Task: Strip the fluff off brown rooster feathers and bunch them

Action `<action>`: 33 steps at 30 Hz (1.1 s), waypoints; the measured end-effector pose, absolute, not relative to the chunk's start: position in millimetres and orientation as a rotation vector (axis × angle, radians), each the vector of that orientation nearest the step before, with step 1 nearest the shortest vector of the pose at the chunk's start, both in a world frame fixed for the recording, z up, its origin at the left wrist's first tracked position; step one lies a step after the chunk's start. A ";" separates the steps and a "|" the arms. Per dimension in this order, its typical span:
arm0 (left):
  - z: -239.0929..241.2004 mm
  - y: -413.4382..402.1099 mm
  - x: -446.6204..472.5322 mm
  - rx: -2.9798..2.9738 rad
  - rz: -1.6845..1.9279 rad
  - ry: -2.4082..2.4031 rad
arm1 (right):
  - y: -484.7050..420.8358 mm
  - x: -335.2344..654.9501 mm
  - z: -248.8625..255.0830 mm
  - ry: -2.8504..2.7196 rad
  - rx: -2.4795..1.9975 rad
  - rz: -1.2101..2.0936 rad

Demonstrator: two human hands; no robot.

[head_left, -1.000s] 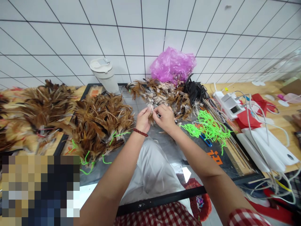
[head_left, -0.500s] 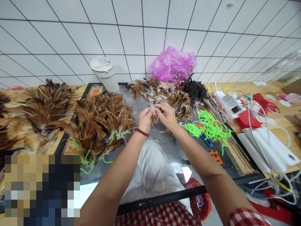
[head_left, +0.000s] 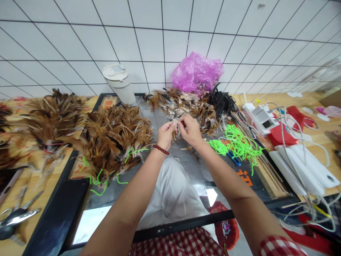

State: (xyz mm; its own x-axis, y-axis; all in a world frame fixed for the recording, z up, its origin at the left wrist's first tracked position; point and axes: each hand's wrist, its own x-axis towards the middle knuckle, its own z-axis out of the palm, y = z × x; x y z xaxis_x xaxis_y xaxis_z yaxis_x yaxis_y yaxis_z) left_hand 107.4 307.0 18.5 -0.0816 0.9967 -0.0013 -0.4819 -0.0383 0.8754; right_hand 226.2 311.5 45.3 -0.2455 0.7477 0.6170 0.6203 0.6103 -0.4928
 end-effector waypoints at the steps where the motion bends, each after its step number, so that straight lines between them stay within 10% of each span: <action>1: 18.1 307.0 107.2 0.813 1.478 0.871 | 312.2 225.6 44.5 -1.936 -1.080 0.212; 33: 19.3 305.6 109.3 0.832 1.498 0.891 | 326.6 230.1 32.3 -1.602 -0.931 0.669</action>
